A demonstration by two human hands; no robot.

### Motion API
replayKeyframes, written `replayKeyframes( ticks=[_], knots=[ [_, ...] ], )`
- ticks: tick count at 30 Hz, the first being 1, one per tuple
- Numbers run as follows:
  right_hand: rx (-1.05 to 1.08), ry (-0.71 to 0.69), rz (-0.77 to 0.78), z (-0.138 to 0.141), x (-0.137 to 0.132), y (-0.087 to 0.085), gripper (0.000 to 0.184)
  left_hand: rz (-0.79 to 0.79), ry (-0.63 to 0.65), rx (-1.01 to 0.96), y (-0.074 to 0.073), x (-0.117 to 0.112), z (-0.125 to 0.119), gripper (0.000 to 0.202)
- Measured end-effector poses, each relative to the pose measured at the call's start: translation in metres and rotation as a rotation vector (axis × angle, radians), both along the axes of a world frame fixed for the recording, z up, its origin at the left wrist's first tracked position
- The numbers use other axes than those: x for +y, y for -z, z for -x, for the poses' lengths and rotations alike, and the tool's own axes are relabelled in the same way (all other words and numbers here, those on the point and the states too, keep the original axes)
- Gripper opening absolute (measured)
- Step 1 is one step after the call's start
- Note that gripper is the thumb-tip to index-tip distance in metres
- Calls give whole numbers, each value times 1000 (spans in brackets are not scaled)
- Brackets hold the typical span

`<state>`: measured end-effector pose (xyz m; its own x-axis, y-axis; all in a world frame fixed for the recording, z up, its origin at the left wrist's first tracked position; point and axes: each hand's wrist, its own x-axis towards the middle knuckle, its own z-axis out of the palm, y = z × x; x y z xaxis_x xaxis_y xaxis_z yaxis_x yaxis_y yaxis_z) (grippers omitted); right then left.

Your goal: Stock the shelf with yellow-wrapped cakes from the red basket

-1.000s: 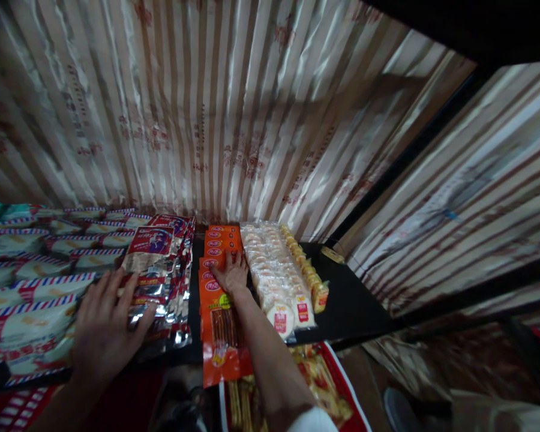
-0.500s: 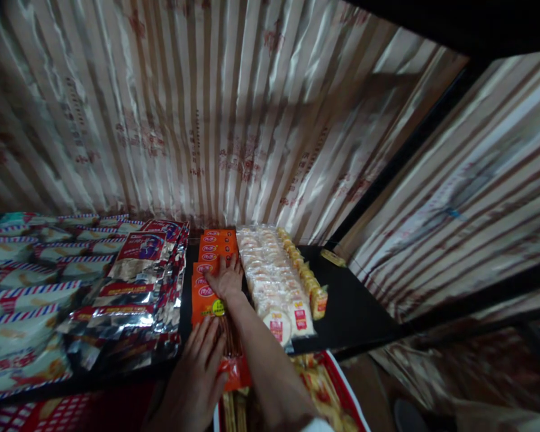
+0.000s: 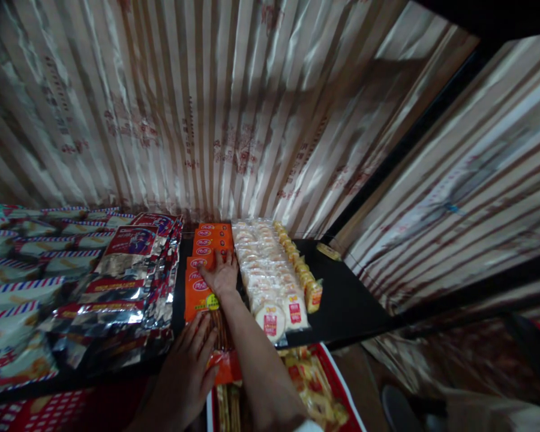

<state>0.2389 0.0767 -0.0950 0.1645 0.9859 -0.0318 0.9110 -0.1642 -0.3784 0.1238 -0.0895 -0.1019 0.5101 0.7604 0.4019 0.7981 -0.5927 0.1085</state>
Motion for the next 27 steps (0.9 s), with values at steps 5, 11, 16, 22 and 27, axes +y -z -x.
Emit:
replayKeyframes(
  ticks=[5, 11, 16, 22, 27],
  knots=[
    [22, 17, 3, 0, 0, 3, 83, -44, 12, -7, -7, 1, 5, 47],
    [41, -1, 17, 5, -2, 1, 82, -75, -34, -10, -10, 1, 4, 41],
    [32, 1, 16, 13, -1, 2, 81, -99, -68, -5, 1, -1, 5, 40],
    [47, 8, -1, 28, -2, 3, 81, -69, -111, -34, 8, -2, 7, 41],
    [40, 16, -54, 33, -2, 3, 72, 37, -111, -37, 3, -4, 10, 55]
  ],
)
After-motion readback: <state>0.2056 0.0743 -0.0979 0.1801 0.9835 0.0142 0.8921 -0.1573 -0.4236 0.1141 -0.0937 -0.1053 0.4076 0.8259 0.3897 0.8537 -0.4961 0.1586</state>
